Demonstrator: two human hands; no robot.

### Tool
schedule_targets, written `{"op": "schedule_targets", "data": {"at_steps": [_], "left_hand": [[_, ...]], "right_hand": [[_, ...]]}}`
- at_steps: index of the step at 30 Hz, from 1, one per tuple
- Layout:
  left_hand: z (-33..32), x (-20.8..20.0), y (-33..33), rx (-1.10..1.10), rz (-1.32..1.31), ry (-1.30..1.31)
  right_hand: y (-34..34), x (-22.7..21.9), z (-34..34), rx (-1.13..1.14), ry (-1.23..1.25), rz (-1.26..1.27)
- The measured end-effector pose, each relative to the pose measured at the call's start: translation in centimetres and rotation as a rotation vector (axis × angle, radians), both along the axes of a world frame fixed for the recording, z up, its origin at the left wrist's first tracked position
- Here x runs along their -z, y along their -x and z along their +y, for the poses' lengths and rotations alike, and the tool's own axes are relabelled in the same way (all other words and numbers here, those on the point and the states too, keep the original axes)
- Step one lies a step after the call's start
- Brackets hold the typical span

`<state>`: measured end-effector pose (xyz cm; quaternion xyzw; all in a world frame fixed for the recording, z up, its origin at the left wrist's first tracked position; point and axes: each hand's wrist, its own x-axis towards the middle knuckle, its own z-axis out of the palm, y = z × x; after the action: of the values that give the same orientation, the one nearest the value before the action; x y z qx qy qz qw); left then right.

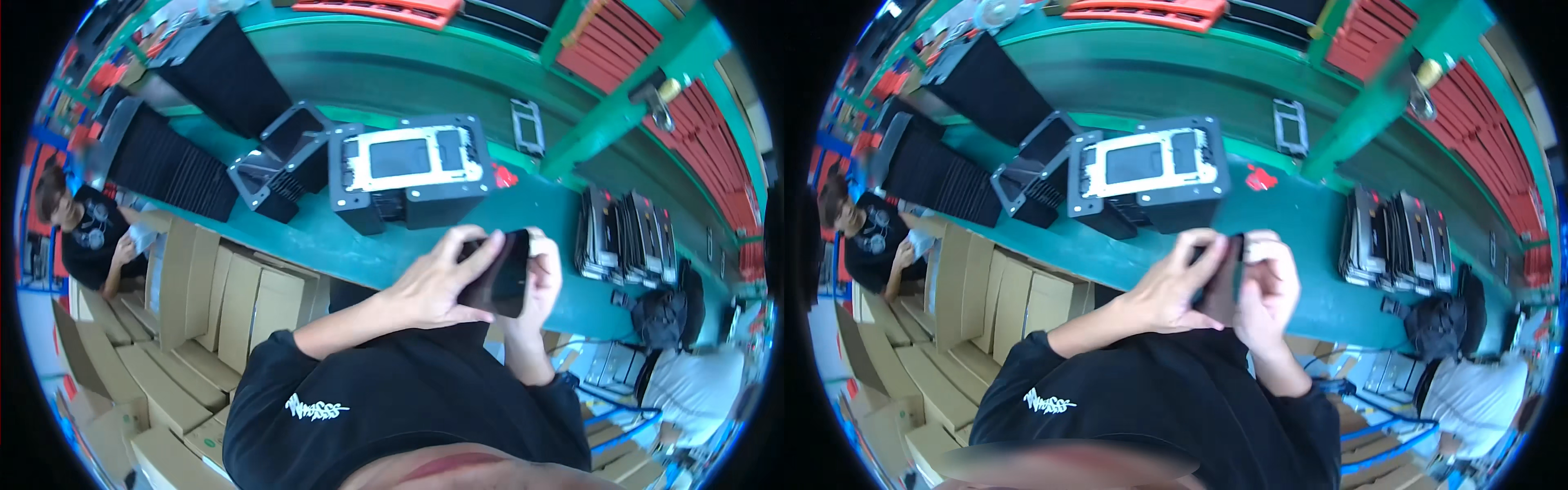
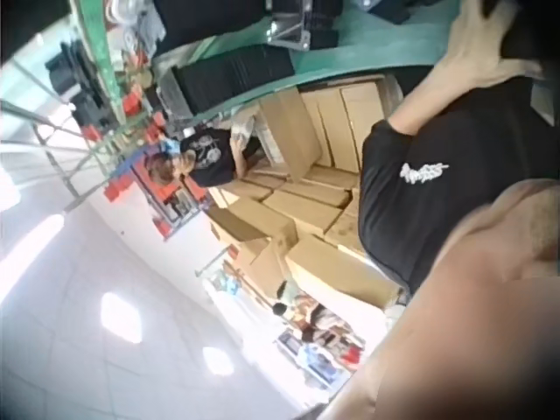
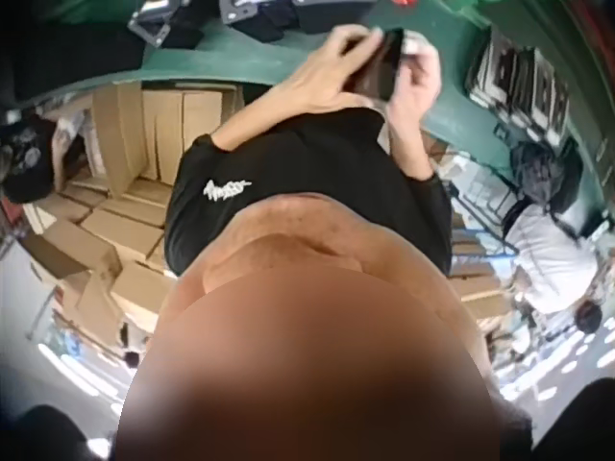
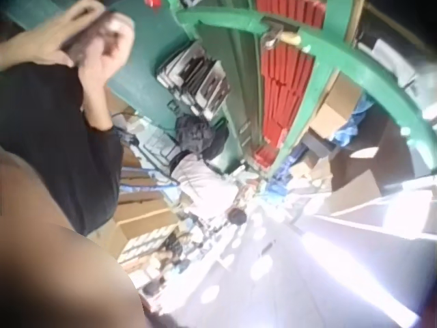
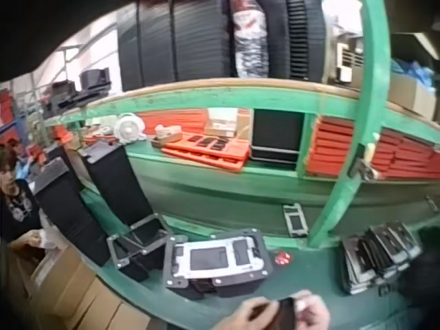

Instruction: Assemble plastic housings and electronic modules on a production line.

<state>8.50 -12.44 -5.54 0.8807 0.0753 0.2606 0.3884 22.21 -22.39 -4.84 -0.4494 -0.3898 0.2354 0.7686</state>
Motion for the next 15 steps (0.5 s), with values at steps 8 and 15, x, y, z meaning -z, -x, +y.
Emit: {"op": "schedule_targets", "data": {"at_steps": [8, 15], "left_hand": [[1.9, -1.6, 4.3, -0.056, -0.146, -0.007], [2.3, -0.9, 4.9, -0.077, -0.217, -0.191]], "right_hand": [[0.1, -5.8, 3.7, -0.576, -0.191, -0.266], [2.4, -4.8, 3.6, -0.458, -0.114, 0.130]]}}
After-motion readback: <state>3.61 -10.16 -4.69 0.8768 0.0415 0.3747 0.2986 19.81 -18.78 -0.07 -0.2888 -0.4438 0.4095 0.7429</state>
